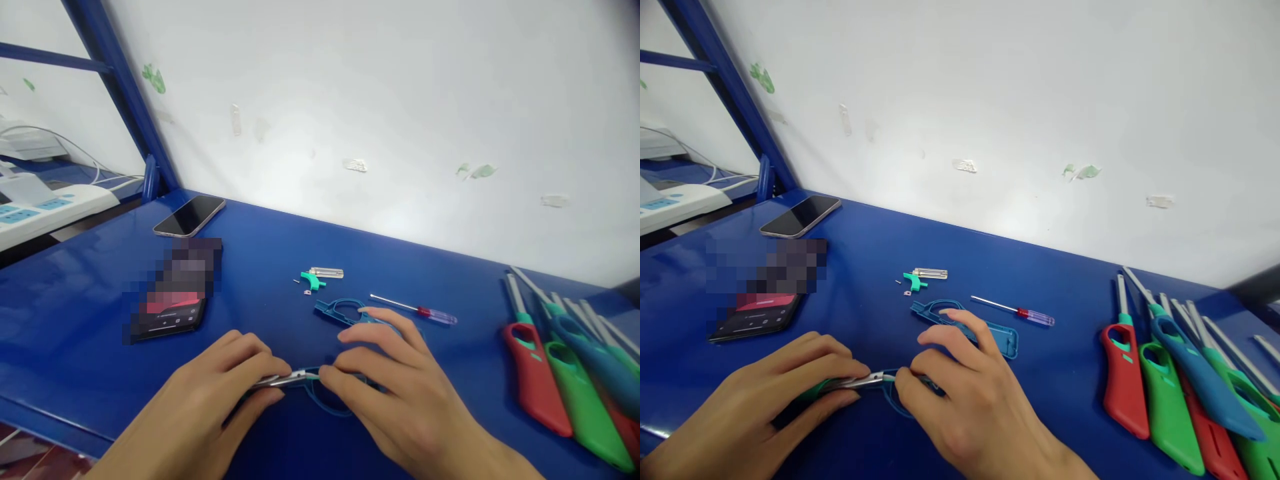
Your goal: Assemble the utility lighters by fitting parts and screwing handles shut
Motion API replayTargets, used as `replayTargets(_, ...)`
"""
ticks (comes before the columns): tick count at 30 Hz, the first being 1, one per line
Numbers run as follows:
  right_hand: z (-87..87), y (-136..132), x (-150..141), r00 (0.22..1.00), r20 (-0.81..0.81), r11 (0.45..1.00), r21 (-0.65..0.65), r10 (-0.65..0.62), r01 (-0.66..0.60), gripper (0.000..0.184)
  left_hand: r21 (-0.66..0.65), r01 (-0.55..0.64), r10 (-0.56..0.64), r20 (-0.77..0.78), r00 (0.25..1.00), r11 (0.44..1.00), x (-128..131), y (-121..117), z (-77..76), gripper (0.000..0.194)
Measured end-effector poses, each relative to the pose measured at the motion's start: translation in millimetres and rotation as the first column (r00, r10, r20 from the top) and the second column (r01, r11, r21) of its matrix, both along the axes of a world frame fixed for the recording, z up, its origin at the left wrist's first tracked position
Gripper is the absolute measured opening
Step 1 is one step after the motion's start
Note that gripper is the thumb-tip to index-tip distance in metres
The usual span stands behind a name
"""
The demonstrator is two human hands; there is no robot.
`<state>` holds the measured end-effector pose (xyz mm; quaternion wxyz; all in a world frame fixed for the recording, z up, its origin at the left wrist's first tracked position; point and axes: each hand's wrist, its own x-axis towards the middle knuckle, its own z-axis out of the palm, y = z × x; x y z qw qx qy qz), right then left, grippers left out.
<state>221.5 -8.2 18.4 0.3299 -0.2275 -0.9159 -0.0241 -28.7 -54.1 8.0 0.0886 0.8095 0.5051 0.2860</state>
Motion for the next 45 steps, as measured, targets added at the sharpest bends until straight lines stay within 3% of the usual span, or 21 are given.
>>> replayTargets(4, -3.7, -0.1, -0.5, 1.000, 0.008, 1.000, -0.013, 0.014, -0.014, 0.032, -0.019, 0.008, -0.008, 0.013, 1.000, 1.000, 0.0, 3.0, 4.1, 0.016)
replayTargets(13, -11.0, 1.3, -2.0, 0.999, -0.025, 1.000, 0.007, 0.022, -0.022, 0.032, -0.043, -0.024, 0.024, -0.012, 1.000, 0.999, -1.5, -1.6, -3.6, 0.012)
replayTargets(20, -9.3, -0.7, -2.6, 1.000, -0.023, 1.000, 0.007, 0.022, -0.022, 0.035, -0.054, -0.016, 0.017, 0.023, 1.000, 0.998, 0.2, -3.8, -3.2, 0.019)
replayTargets(25, -9.3, -0.6, -2.2, 1.000, -0.023, 1.000, -0.004, 0.017, -0.017, 0.034, -0.009, -0.086, 0.085, -0.069, 0.994, 0.996, 4.3, -2.0, 0.0, 0.039)
replayTargets(31, -9.0, -0.9, -3.3, 1.000, -0.029, 1.000, -0.001, 0.005, -0.005, 0.034, 0.043, -0.107, 0.111, -0.109, 0.988, 0.993, 7.8, -1.3, 2.7, 0.042)
replayTargets(35, -10.2, -1.2, -3.0, 0.999, -0.037, 1.000, -0.010, -0.001, 0.000, 0.034, 0.049, -0.076, 0.081, -0.121, 0.989, 0.996, 6.0, -2.9, -0.2, 0.040)
replayTargets(40, -10.7, -2.5, -2.6, 0.999, -0.041, 0.999, -0.039, 0.001, -0.003, 0.031, 0.086, 0.015, -0.008, -0.089, 0.996, 0.996, 0.8, -4.5, -5.3, 0.021)
replayTargets(45, -10.1, -3.7, -3.0, 1.000, -0.020, 0.999, -0.047, 0.005, -0.005, 0.032, 0.041, 0.041, -0.036, -0.104, 0.994, 0.998, -2.4, -4.6, -8.0, 0.016)
